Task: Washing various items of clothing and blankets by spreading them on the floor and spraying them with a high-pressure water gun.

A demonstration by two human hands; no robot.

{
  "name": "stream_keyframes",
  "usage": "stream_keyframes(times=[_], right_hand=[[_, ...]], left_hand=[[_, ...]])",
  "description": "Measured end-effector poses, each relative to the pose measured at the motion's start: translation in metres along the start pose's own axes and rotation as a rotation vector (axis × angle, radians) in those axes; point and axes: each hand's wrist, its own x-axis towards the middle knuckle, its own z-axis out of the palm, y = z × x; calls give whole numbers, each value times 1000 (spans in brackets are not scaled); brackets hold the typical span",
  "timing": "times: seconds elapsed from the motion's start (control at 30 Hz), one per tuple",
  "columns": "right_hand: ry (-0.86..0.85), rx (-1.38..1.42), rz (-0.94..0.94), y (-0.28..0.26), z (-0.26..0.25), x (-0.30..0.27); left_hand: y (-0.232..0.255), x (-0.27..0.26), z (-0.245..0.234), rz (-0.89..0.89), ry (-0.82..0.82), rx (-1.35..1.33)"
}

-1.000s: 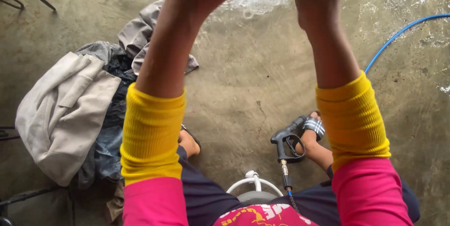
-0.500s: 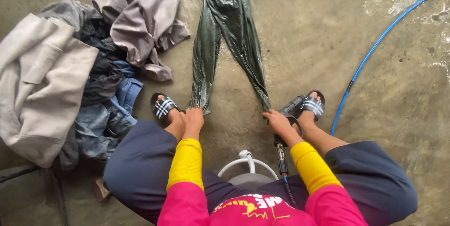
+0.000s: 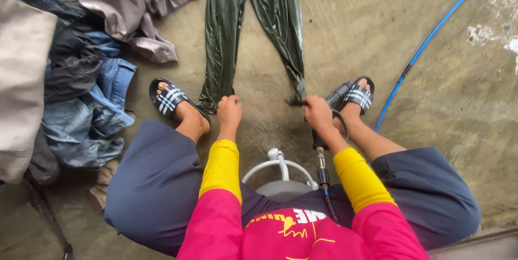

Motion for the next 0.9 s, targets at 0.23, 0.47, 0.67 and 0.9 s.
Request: stream_keyframes(times=[0.23,0.47,0.67,0.9], right_hand=[[-108,128,-89,-25,-47,-39],[-368,-393,422,-40,-57,-63],[-705,-382,569,-64,-60,-55],[-609,-129,665,-13,-108,-38]], left_hand=[[19,27,107,-139,-94,-709],[29,10,155,-219,-172,-585],[83,-20,105,88,-256,-339],[107,41,114,-107,61,-702]])
